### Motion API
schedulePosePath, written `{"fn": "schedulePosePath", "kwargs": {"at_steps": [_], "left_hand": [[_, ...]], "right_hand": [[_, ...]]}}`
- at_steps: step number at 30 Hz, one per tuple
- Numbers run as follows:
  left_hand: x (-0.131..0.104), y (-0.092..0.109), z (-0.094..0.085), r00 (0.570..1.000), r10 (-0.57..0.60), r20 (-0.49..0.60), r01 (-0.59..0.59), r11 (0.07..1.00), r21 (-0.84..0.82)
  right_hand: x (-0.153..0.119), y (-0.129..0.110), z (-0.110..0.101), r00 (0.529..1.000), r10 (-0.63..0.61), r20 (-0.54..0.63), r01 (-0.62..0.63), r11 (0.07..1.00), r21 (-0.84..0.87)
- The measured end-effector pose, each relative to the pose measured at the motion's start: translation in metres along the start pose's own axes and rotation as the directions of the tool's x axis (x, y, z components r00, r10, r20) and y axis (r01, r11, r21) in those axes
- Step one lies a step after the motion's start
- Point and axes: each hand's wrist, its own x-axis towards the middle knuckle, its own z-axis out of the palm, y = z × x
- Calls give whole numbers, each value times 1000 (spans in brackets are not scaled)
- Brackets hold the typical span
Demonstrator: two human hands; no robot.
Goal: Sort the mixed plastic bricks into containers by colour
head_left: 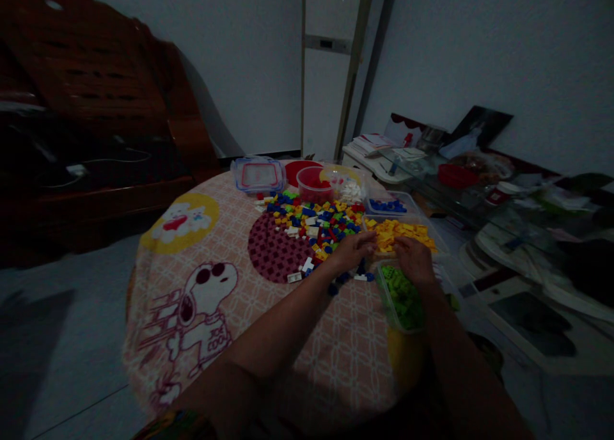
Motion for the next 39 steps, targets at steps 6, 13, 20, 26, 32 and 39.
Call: {"fn": "schedulePosePath", "kwargs": {"at_steps": [6, 13, 20, 26, 32, 39], "left_hand": [[-2, 31, -57, 990, 2, -140, 60, 896, 440], [-26, 66, -121, 980, -111, -164, 198, 557, 806], [-29, 53, -118, 936, -333, -116, 294, 554, 779], [-27, 49, -111, 959, -257, -118, 227, 450, 864], [-27, 51, -107, 947, -289, -138, 251, 403, 880], [-24, 49, -105, 961, -255, -107, 207, 411, 888]], "right_hand": [[0, 1, -1, 1000, 3, 16, -3, 1000, -4], [0, -1, -1, 1000, 11, 19, -10, 1000, -21], [0, 0, -2, 1000, 0, 15, 0, 1000, -6], [0, 0, -1, 1000, 12, 6, -12, 1000, -2], [0, 1, 1, 1000, 13, -1, -13, 1000, 2], [0, 1, 0, 1000, 19, 11, -19, 1000, 2]]}}
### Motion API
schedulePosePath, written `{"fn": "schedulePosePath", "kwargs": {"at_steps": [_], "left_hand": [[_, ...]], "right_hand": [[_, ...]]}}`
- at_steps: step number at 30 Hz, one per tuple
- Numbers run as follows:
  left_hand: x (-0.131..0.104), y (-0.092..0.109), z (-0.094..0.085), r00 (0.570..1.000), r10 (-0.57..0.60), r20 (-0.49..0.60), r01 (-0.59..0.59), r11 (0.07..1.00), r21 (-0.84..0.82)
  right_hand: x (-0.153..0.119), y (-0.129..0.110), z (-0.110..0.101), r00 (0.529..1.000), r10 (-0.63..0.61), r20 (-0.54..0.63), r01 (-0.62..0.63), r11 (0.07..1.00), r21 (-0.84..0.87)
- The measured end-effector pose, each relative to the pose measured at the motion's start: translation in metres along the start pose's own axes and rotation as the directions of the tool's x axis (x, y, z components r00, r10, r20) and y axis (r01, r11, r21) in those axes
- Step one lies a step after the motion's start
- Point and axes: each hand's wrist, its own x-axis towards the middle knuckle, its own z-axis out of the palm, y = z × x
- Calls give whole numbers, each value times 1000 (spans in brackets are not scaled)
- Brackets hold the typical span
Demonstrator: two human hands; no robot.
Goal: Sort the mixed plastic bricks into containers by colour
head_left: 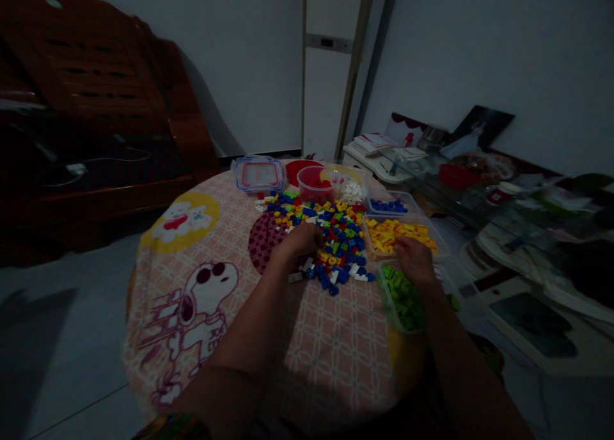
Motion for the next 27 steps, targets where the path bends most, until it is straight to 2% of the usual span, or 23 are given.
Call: {"fn": "schedulePosePath", "kwargs": {"at_steps": [5, 8, 11, 16, 20, 22, 24, 27], "left_hand": [[-1, -5, -4, 1000, 12, 13, -10, 995, -99], [-2, -7, -4, 1000, 18, -2, -18, 971, -240], [2, -1, 0, 999, 30, -21, -36, 899, -437], [15, 29, 26, 993, 24, -116, -102, 666, -739], [21, 60, 59, 982, 115, -149, -185, 459, -869], [22, 72, 75, 968, 178, -179, -236, 387, -892], [22, 79, 85, 956, 215, -201, -270, 373, -887], [22, 80, 83, 952, 242, -185, -279, 449, -849]], "right_hand": [[-1, 0, -1, 1000, -14, 7, 14, 1000, 3], [-1, 0, -1, 1000, -13, 5, 13, 1000, 0], [0, -1, -1, 1000, -9, 10, 9, 1000, -5], [0, 0, 0, 1000, 7, 19, -7, 1000, -13], [0, 2, 0, 1000, -23, 17, 23, 999, -27], [0, 3, 1, 999, -35, 7, 35, 999, -29], [-1, 2, 1, 999, -41, 4, 41, 999, -26], [-1, 1, 1, 999, -36, 2, 36, 999, -31]]}}
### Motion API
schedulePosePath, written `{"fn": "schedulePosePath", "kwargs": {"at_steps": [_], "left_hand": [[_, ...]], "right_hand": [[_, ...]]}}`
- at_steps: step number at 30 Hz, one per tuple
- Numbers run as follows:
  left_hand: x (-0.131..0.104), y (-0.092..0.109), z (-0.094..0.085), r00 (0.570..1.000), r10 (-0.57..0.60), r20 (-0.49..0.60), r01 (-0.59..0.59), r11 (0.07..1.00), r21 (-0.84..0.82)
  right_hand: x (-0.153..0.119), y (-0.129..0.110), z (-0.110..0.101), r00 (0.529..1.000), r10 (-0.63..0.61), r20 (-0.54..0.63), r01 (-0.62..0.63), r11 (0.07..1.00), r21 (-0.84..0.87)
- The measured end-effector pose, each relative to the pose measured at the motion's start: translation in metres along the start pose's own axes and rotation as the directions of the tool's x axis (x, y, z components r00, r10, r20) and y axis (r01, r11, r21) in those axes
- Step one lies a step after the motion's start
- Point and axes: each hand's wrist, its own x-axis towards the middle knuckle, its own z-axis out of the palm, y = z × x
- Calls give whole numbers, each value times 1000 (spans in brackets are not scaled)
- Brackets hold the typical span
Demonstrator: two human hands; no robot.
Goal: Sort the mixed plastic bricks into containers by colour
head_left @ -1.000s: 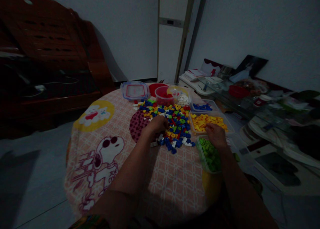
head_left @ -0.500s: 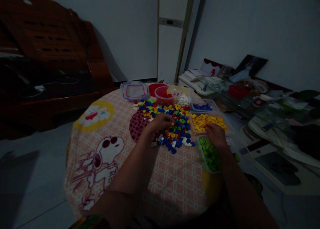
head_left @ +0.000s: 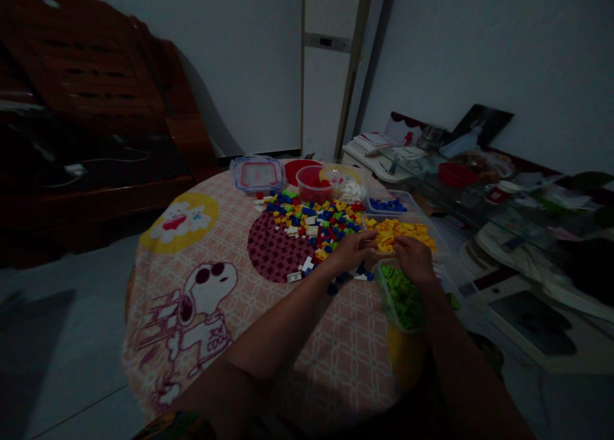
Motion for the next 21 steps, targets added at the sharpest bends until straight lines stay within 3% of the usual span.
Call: {"fn": "schedulePosePath", "kwargs": {"at_steps": [5, 7, 11, 15, 19, 21], "left_hand": [[-6, 29, -43, 998, -48, 33, 32, 924, 381], [-12, 40, -66, 989, -129, 72, 73, 848, 525], [-22, 49, -99, 941, -304, 151, 143, 758, 637], [-26, 42, -107, 897, -416, 147, 199, 678, 708], [-26, 36, -110, 914, -403, 49, 223, 600, 769], [-26, 35, -113, 923, -383, 22, 234, 609, 757]], "right_hand": [[1, -1, -1, 1000, 10, 20, -10, 1000, -16], [1, 0, -1, 1000, 11, 27, -11, 1000, -20], [1, 0, -1, 1000, 13, 21, -12, 1000, -22], [0, -1, 0, 1000, 20, 12, -19, 1000, -24], [1, 0, -1, 1000, 17, 13, -17, 1000, -6], [1, 1, 0, 1000, 12, 10, -12, 1000, 8]]}}
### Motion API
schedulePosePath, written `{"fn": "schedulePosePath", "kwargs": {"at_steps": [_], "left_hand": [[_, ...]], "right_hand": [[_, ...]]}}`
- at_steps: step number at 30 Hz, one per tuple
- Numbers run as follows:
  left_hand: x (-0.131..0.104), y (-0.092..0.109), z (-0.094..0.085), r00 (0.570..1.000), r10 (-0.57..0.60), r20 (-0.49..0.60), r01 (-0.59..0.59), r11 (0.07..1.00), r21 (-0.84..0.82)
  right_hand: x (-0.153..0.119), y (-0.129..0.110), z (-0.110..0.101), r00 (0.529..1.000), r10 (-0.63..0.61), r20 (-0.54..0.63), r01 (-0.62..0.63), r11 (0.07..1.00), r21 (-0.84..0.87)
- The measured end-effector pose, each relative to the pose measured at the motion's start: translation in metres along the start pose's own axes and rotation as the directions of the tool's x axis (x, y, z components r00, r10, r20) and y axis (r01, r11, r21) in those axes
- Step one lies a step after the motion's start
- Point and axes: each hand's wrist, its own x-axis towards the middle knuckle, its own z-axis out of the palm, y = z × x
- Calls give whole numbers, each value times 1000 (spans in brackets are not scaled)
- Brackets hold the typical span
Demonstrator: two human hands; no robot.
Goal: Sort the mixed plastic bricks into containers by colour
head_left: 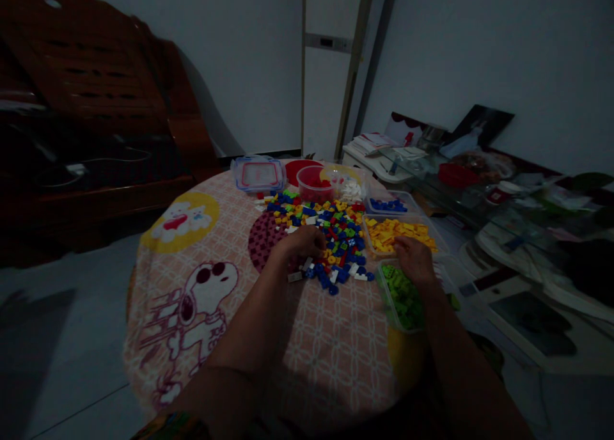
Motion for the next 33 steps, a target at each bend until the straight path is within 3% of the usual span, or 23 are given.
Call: {"fn": "schedulePosePath", "kwargs": {"at_steps": [7, 14, 18, 23, 27, 33], "left_hand": [[-4, -13, -6, 997, -12, -72, -10, 954, -300], [5, -2, 2, 989, -62, -137, -43, 757, -652], [18, 22, 20, 975, -94, -199, -92, 649, -755], [33, 55, 57, 977, -53, -207, -149, 527, -836], [40, 68, 84, 977, -86, -196, -144, 412, -900], [47, 76, 101, 977, 14, -214, -202, 395, -896]], "right_hand": [[1, 2, 2, 1000, 14, 1, -14, 1000, 9], [0, 0, 0, 1000, 7, 10, -7, 1000, 15], [1, 0, -1, 1000, 26, 15, -26, 1000, 6], [0, -2, -1, 999, 27, 20, -26, 1000, -7], [0, -3, -1, 1000, 13, -7, -13, 1000, -6], [0, -3, -2, 1000, 0, 10, 0, 1000, -12]]}}
